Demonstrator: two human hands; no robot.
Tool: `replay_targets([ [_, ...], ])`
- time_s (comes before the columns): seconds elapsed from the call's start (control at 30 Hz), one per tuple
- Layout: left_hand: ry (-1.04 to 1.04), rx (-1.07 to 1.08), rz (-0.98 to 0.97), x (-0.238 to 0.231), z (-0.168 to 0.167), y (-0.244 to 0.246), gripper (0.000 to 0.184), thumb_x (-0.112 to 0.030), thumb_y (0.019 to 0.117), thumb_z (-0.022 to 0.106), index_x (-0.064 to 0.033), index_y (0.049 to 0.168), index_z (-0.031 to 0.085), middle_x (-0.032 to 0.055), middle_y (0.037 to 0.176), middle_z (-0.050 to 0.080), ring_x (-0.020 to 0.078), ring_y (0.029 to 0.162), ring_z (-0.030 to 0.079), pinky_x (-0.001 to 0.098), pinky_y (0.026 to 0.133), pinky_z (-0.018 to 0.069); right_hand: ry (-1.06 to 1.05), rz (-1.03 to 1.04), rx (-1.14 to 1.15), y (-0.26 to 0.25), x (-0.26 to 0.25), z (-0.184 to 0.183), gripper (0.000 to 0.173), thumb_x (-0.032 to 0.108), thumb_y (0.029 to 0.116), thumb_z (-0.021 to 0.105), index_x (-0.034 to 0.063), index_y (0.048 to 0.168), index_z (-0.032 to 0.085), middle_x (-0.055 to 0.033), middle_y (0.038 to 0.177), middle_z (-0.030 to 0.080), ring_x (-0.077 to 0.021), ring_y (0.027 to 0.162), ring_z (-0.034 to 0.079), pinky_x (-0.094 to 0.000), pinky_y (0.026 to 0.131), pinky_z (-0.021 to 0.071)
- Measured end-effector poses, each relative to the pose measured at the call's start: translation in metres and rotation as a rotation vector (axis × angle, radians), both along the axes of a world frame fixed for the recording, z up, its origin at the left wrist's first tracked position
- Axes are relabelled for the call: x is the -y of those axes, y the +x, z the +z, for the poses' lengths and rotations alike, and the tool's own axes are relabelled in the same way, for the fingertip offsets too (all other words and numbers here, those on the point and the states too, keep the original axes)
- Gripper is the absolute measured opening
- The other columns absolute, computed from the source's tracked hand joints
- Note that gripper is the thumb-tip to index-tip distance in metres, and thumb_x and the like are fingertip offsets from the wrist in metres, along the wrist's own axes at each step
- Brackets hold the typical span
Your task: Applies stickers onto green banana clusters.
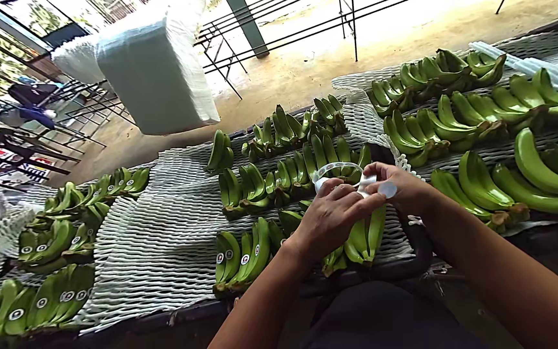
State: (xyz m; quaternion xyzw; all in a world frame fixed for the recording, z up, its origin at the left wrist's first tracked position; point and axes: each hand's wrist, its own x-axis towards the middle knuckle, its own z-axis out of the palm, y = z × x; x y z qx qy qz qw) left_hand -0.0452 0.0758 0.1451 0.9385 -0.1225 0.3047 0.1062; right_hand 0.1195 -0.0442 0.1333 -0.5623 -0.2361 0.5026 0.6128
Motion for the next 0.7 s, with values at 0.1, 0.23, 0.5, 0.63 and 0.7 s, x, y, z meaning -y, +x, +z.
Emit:
replay_targets([
  [0.1,-0.400,-0.108,0.150,-0.003,-0.006,-0.007,0.023,-0.007,0.0965,0.065,0.0006,0.118,0.063,0.0081,0.093,0.069,0.0145,0.093,0.067,0.0298,0.092,0.0530,0.104,-0.361,0.108,0.029,-0.005,-0.009,0.049,-0.010,0.0964,0.056,0.0045,0.141,0.042,-0.0100,0.102,0.066,-0.0144,0.080,0.069,-0.0332,0.077,0.0612],
  [0.23,-0.754,-0.717,0.368,-0.008,-0.027,-0.002,0.044,0.000,0.0978,0.058,-0.0001,0.141,0.047,0.0104,0.106,0.067,0.0163,0.093,0.067,0.0339,0.087,0.0559,0.324,-0.687,0.265,0.075,0.001,0.005,0.037,-0.004,0.0996,0.054,0.0028,0.136,0.054,-0.0058,0.113,0.067,-0.0119,0.093,0.071,-0.0305,0.085,0.0614],
  [0.5,-0.649,-1.006,0.428,0.005,-0.083,0.022,0.046,0.003,0.0976,0.056,-0.0030,0.142,0.045,0.0150,0.106,0.068,0.0299,0.103,0.067,0.0516,0.099,0.0484,0.492,-0.798,0.349,0.085,0.007,0.035,0.017,0.001,0.0967,0.058,0.0058,0.113,0.059,0.0019,0.098,0.068,-0.0098,0.090,0.071,-0.0297,0.086,0.0612],
  [0.63,-0.475,-0.792,0.488,0.013,-0.084,0.019,0.053,0.002,0.0892,0.068,-0.0007,0.139,0.052,0.0218,0.127,0.060,0.0363,0.110,0.065,0.0504,0.096,0.0528,0.489,-0.747,0.354,0.082,0.006,0.029,0.046,-0.012,0.0858,0.063,0.0058,0.126,0.047,-0.0033,0.111,0.058,-0.0121,0.093,0.070,-0.0306,0.083,0.0628],
  [0.7,-0.376,-0.645,0.501,0.014,-0.080,0.020,0.050,-0.001,0.0837,0.076,0.0007,0.131,0.061,0.0251,0.134,0.058,0.0429,0.120,0.059,0.0563,0.096,0.0492,0.508,-0.714,0.355,0.079,0.004,0.025,0.047,-0.015,0.0865,0.060,0.0072,0.125,0.047,-0.0028,0.111,0.060,-0.0123,0.094,0.071,-0.0305,0.083,0.0629],
])
